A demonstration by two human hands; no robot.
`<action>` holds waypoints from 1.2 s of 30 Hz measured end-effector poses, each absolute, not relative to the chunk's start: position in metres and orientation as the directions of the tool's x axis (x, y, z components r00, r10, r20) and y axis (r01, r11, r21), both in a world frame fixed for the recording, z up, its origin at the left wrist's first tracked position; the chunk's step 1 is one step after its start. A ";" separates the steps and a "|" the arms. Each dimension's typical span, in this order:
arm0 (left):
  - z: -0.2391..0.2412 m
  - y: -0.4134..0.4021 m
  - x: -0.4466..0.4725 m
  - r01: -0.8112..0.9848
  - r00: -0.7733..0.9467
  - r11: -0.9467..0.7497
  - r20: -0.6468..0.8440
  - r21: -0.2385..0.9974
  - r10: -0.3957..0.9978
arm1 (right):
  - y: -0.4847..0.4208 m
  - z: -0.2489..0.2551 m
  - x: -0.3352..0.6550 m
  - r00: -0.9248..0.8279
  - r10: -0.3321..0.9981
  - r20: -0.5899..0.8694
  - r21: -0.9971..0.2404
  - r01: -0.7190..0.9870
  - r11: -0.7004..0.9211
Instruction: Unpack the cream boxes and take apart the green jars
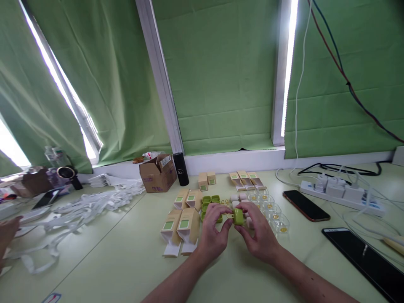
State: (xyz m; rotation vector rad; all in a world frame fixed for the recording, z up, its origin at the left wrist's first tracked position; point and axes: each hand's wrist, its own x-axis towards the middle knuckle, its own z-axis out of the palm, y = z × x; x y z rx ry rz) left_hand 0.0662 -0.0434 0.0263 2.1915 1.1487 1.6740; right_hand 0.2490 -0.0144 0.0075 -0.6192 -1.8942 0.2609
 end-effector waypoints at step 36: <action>0.014 -0.036 0.063 0.310 -0.015 -0.669 0.707 0.675 0.707 | -0.014 0.002 0.249 -0.333 0.545 0.770 -0.519 0.170 0.837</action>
